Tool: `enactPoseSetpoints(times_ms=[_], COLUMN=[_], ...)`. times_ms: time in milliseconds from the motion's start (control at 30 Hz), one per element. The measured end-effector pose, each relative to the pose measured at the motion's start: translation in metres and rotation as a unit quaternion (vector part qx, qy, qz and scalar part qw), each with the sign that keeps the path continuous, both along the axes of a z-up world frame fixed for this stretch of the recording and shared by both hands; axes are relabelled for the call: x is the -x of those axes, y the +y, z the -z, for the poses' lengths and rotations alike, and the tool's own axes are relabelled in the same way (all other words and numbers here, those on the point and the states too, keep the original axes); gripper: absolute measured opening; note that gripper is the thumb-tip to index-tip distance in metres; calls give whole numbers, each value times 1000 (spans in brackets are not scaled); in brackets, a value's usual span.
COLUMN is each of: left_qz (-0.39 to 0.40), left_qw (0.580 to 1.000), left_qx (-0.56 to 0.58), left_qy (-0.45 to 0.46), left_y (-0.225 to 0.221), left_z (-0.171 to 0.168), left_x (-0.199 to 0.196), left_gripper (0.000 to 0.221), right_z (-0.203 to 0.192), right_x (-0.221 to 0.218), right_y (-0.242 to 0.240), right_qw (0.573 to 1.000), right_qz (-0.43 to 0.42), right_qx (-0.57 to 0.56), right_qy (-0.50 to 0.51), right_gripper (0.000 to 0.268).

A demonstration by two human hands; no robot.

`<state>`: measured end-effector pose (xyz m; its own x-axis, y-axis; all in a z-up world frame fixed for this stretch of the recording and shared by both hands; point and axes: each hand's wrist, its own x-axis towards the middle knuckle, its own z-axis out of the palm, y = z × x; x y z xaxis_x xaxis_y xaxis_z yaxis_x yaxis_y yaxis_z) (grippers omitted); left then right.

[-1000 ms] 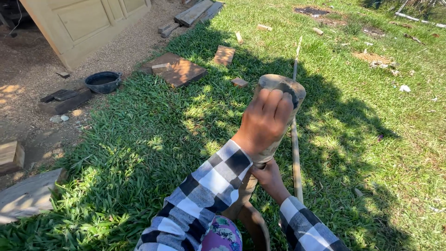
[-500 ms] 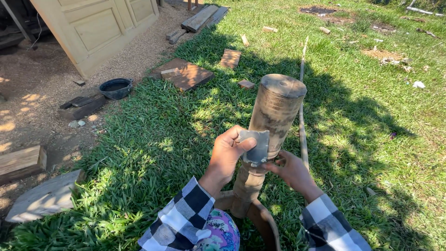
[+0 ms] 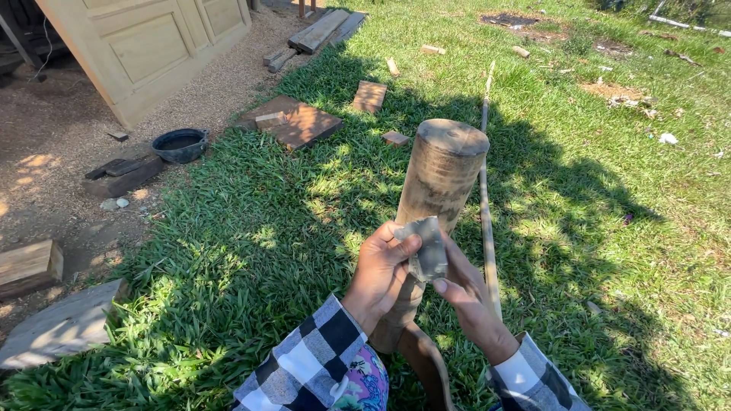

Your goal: The person sands a wooden pedestal table leg with sandpaper outdoors.

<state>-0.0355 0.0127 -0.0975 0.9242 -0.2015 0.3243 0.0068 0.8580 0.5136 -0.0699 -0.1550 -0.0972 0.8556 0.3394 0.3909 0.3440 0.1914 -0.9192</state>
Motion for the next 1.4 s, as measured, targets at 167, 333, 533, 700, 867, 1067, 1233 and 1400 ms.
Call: enactPoseSetpoints(times_ms=[167,333,533,700,867,1067,1233,1400], left_qz=[17,-10,-339,-303,-219,-208,-236,-238], left_qw=[1000,993,858,842,888,889,870,869], left_qx=[-3,-109,-364,-380,-304,-294,-321,-339], left_qy=[15,31,-130,-235,-266,-282,-291,-270], left_y=[-11,-8,5,-2,3,1,0,2], left_z=[17,21,-34,-52,-29,2,2,-14], left_x=[-1,-11,-49,-59,-64,-76,-77,-66], left_gripper=[10,14,65,125,135,142,141,127], right_z=[-20,-23,-63,-102,-98,-93,-89,-64], right_x=[18,13,-15,-38,-39,-21,-21,-20], right_y=[33,27,-1,11,24,16,13,11], right_qw=[993,973,864,690,617,604,645,662], right_qz=[113,220,394,524,490,445,432,374], right_qx=[16,-24,59,244,329,374,387,416], right_qy=[-32,-69,-309,-435,-521,-545,-498,-499], right_gripper=[72,44,35,52,54,55,49,40])
